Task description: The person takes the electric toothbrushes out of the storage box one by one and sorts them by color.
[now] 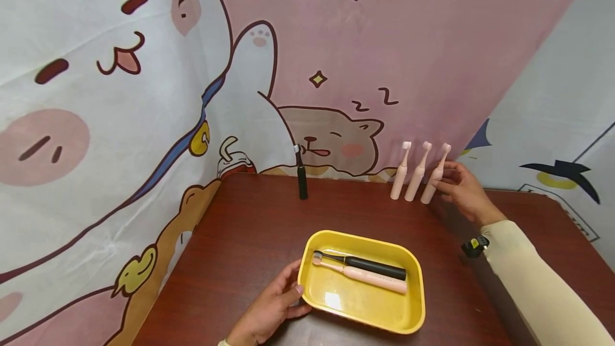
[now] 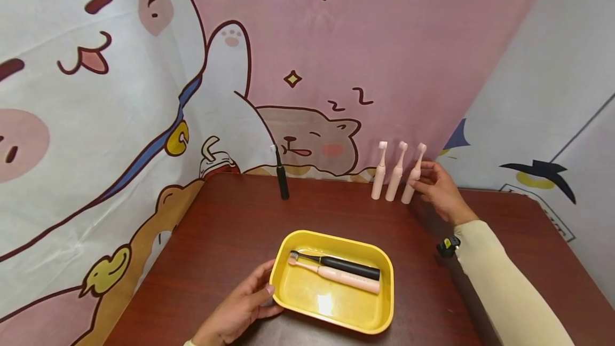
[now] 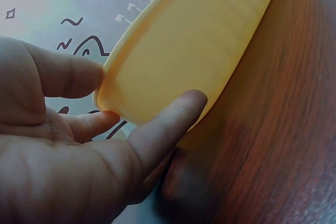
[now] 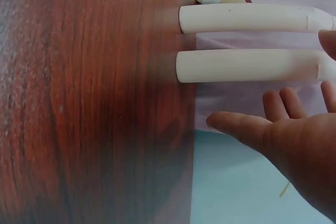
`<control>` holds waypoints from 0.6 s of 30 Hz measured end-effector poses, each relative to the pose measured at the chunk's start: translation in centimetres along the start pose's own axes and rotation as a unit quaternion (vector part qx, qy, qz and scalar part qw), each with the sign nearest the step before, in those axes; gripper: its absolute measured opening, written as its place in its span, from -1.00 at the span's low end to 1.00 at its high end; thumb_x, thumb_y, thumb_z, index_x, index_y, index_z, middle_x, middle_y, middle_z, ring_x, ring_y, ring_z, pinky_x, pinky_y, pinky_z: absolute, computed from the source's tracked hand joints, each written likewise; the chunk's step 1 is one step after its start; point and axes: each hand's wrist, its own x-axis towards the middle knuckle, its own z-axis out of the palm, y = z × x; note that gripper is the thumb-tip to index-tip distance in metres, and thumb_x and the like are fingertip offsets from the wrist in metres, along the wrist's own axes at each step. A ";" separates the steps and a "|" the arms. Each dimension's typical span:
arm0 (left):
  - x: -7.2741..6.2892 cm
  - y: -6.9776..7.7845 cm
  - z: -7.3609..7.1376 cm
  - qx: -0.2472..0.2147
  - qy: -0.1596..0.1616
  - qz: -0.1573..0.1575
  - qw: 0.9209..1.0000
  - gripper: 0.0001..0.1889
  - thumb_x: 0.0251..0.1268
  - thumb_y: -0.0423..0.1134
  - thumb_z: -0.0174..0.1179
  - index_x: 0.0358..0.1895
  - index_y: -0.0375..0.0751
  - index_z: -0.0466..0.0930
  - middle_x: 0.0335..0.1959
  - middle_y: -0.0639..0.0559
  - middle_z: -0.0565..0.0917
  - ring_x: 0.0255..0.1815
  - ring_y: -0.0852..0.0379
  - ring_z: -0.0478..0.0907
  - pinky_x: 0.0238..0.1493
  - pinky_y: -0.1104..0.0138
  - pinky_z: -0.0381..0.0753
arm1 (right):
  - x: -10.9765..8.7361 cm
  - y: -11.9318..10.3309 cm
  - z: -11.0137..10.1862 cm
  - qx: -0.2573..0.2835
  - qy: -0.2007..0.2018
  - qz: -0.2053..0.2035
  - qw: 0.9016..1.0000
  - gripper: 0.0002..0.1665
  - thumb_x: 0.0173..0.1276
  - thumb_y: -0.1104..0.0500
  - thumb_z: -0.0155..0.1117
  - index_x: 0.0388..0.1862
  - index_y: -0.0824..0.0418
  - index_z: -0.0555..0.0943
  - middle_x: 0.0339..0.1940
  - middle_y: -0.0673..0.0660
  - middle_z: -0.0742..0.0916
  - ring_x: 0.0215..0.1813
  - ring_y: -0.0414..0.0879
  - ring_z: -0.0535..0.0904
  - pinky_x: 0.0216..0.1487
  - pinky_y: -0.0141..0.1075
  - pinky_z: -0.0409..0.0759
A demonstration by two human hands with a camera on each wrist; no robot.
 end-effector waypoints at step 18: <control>0.1 -0.2 -0.2 0.002 0.002 -0.004 1.000 -0.37 0.74 -0.28 -0.06 0.72 -0.15 -0.03 0.66 -0.37 0.11 0.44 -0.10 0.45 0.25 -0.04 0.66 | -3.5 -2.5 0.1 -0.044 0.008 0.011 0.999 -0.04 0.61 0.07 0.28 0.73 0.13 -0.06 0.63 0.48 0.19 0.48 0.23 0.32 0.00 -0.44 0.69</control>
